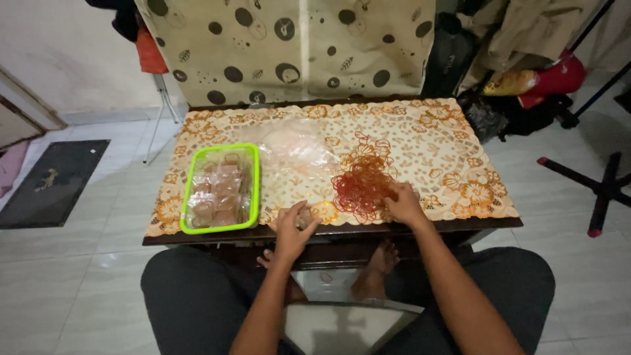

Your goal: Packaging small items into plastic bags and sealing them with rubber bands

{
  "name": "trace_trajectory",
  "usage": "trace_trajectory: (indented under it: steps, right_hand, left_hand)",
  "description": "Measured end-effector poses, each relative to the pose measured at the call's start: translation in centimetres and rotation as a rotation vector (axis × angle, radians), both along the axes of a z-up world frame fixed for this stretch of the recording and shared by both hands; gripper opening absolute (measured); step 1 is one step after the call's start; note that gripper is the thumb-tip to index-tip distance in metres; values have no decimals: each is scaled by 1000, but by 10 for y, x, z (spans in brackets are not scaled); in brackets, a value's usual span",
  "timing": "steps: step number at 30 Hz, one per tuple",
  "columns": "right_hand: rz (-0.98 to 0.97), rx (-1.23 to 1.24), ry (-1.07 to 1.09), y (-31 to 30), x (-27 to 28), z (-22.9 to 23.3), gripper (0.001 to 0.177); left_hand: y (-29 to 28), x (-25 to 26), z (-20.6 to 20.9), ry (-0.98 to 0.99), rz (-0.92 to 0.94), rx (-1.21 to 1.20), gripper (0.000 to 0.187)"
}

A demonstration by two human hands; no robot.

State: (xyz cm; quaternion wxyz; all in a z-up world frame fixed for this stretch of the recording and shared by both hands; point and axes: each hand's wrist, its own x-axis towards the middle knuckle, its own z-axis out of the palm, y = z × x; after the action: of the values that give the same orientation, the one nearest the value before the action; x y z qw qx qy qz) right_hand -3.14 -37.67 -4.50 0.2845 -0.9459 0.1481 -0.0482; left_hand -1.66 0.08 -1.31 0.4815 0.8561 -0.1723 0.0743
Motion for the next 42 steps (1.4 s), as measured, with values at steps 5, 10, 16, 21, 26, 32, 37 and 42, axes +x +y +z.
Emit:
trace_trajectory:
  steps: [5,10,16,21,26,32,37,42]
  right_hand:
    - [28,203,-105,13,-4,19,39]
    - [102,299,-285,18,-11,30,39]
    - [24,568,-187,25,-25,72,38]
    - [-57,731,-196,11,-22,68,36]
    - [-56,724,-182,37,-43,120,36]
    - [-36,810,-128,59,-60,164,43]
    - [-6,892,-128,51,-53,152,43]
    - [37,826,-169,64,-63,165,42]
  left_hand:
    - [-13,-11,26,22,-18,-33,63]
    - [-31,-8,21,4,-45,-7,64]
    - [-50,-21,30,19,-67,-3,66]
    - [-69,-19,26,30,-52,46,69]
    - [-89,-5,-2,46,-71,27,71]
    - [-96,-20,18,99,-70,5,74]
    - [-101,-21,24,64,-79,9,74]
    - [-103,-29,27,58,-54,36,71]
